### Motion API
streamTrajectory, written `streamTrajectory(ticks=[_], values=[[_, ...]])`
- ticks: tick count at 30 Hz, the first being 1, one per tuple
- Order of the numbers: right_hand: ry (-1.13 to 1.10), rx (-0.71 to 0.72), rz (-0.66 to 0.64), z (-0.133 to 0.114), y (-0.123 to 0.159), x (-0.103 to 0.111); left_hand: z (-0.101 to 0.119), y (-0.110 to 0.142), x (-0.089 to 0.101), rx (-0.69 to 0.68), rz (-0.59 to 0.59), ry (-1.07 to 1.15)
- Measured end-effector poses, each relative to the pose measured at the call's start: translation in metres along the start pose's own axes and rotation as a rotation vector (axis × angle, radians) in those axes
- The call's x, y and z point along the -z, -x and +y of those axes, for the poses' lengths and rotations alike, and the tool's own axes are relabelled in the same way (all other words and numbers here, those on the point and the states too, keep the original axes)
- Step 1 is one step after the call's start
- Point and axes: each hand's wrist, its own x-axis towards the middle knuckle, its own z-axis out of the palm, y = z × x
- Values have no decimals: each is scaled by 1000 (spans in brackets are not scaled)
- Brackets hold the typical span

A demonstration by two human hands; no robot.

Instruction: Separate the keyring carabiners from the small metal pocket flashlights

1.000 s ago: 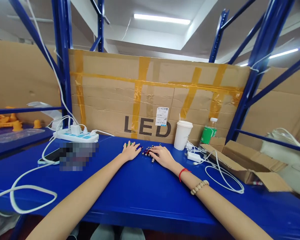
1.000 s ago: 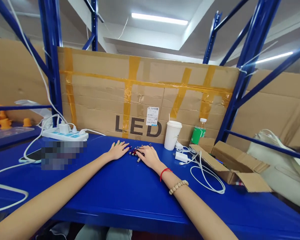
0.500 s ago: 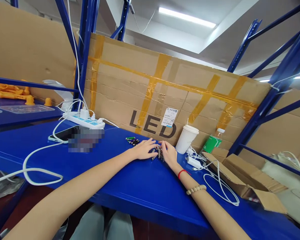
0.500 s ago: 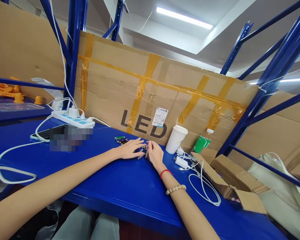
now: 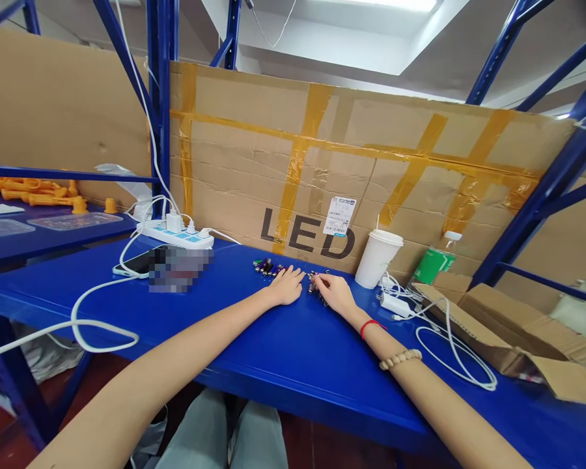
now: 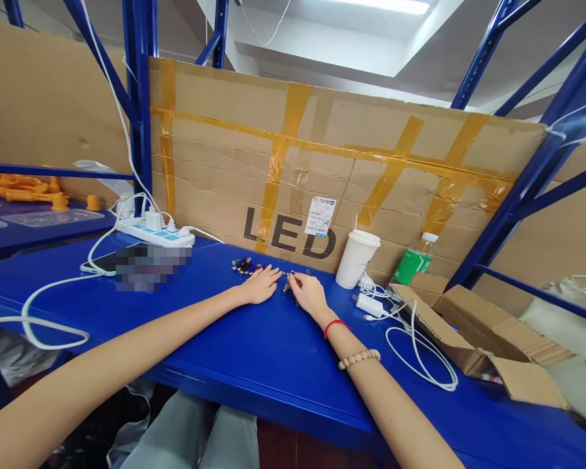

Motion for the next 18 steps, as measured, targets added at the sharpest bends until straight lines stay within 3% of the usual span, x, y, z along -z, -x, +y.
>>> streamTrajectory(ticks=[6, 8, 11, 14, 18], values=[[-103, 59, 15, -6, 1, 1, -1, 4, 8, 104, 23, -47], [-37, 5, 66, -7, 2, 5, 1, 6, 8, 32, 81, -36], [67, -59, 105, -6, 3, 11, 2, 6, 7, -180, 108, -44], [127, 54, 41, -6, 4, 11, 2, 3, 5, -286, 51, -91], [188, 197, -52, -10, 4, 6, 2, 2, 8, -190, 108, -211]])
